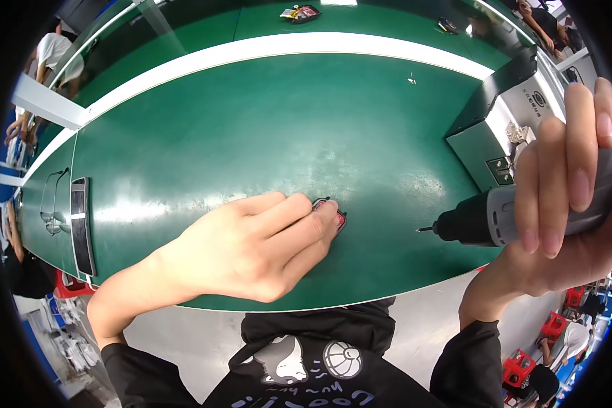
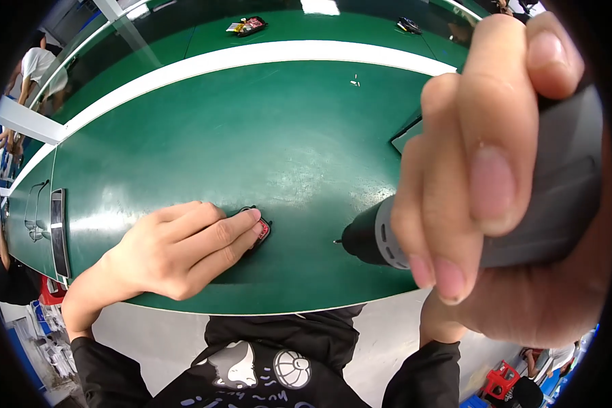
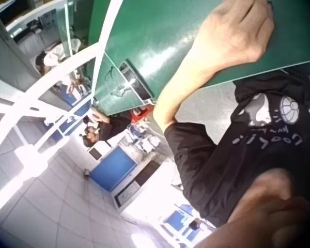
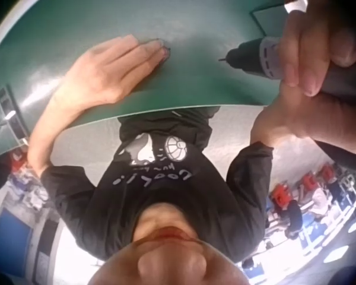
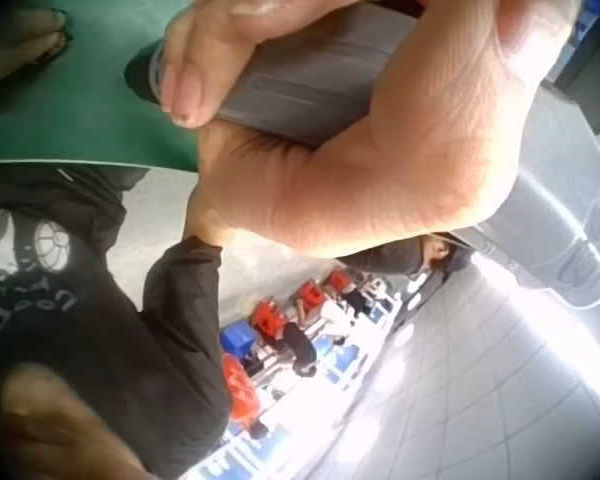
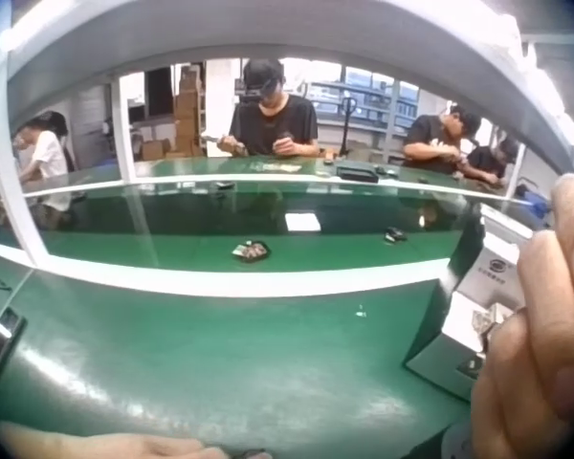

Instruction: Assembling small electronic components using an electric screwdriver at a factory workstation.

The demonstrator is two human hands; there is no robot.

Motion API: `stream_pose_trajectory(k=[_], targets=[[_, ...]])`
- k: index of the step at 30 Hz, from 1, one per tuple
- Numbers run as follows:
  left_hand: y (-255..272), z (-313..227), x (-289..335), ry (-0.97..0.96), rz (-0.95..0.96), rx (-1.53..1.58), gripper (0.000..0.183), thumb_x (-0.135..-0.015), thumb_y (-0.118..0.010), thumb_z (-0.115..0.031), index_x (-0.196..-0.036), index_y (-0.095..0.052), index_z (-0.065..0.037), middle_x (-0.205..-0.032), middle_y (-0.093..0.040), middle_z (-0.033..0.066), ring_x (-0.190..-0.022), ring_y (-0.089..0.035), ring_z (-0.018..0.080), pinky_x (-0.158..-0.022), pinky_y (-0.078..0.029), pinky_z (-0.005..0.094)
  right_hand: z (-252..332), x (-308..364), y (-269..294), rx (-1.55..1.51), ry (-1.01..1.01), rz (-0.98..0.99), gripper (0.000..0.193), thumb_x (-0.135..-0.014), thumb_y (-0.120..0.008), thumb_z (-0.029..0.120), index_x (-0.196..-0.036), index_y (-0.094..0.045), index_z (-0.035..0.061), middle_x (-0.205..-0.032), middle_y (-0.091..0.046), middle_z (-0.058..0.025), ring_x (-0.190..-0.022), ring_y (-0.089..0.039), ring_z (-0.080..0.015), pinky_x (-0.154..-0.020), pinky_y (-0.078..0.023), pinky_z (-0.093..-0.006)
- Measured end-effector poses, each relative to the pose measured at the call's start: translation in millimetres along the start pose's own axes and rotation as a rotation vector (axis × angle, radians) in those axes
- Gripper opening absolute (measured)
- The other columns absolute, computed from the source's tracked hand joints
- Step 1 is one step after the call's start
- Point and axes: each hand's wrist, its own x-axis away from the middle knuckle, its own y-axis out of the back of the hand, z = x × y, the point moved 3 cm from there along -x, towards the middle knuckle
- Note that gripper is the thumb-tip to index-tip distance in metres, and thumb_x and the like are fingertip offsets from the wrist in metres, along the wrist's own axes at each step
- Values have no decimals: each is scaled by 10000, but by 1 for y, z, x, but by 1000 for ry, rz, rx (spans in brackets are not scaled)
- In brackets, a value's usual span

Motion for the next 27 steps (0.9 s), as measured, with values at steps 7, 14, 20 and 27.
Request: stream_pose_trajectory(k=[7, 14, 20, 27], targets=[[-8, -11, 3, -9, -49, -153, 371, -728, -740, -15, -1084, -755, 90, -1039, -746, 159, -831, -700, 212, -677, -591, 292, -8, 4, -13, -16, -58, 15, 228, -1093, -490, 162, -1169, -453, -50, -889, -507, -95, -542, -465, -121, -418, -448, -251], [-14, -18, 4, 130, -114, -105, 320, -715, -751, -11, -1022, -742, 80, -992, -732, 144, -844, -708, 237, -664, -582, 310, -33, -12, -9, 35, -20, 236, 241, -1112, -408, 201, -1166, -454, -29, -880, -508, -91, -526, -464, -132, -400, -470, -265], [-18, -28, 7, 116, -154, -212, 203, -744, -785, -25, -929, -754, 55, -930, -732, 136, -794, -710, 234, -563, -493, 288, -42, -7, -8, 31, -32, 195, 238, -1118, -392, 215, -1143, -460, -12, -859, -507, -99, -497, -458, -155, -384, -467, -287], [-21, -33, 10, 59, -219, -365, 70, -788, -777, -21, -846, -767, 16, -871, -755, 112, -708, -696, 222, -548, -388, 250, -45, 6, -19, -46, -59, -7, 225, -1115, -429, 226, -1128, -441, 1, -845, -506, -111, -468, -451, -170, -372, -462, -298]])
